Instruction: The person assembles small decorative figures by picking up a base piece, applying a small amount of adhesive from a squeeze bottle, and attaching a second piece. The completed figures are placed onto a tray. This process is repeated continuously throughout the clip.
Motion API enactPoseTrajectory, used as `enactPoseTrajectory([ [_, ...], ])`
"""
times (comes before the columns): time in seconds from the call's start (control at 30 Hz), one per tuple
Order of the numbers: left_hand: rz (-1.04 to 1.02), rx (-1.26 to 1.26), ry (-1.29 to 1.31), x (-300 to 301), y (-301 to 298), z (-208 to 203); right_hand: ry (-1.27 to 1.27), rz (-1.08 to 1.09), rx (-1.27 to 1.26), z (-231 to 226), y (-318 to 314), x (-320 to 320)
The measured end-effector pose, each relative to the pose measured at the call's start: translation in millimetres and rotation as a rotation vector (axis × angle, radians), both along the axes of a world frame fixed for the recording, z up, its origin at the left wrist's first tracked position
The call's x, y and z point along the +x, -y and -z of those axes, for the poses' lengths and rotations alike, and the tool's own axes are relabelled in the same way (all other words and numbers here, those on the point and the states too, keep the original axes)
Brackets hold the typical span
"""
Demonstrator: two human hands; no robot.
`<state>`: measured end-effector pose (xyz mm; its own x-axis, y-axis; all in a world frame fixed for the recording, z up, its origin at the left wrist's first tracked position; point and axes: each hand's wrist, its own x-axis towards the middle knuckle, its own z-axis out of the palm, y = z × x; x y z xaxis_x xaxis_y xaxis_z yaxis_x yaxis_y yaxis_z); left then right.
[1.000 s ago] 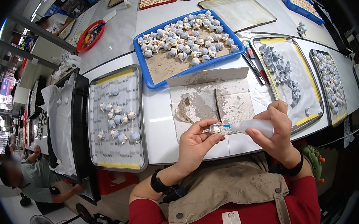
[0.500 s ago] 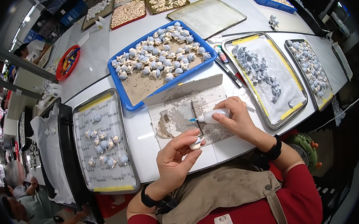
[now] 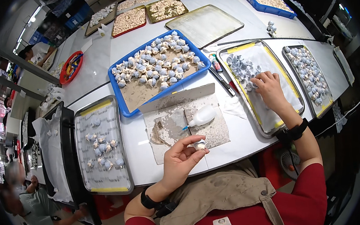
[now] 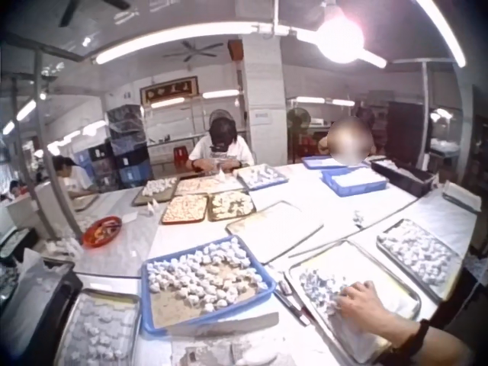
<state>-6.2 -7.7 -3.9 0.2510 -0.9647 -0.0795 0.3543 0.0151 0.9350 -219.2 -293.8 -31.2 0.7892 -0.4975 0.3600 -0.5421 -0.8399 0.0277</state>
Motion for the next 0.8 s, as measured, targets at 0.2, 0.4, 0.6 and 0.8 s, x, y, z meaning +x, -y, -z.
enactPoseTrajectory([
  [0.2, -0.013, 0.105, -0.143, -10.2, 15.6, 12.9, 0.36, -0.103, 0.405, -29.0, -66.1, 19.3],
  [0.4, 0.09, 0.179, -0.254, -17.5, 23.8, 23.3, 0.362, -0.268, 0.66, -36.4, -132.5, 51.4],
  [0.6, 0.041, 0.105, -0.23, -16.8, 19.1, 22.8, 0.307, -0.255, 0.607, -32.5, -152.0, 65.2],
  [0.8, -0.051, -0.004, -0.09, -10.9, 7.7, 20.7, 0.435, -0.295, 0.608, -28.9, -164.8, 65.0],
])
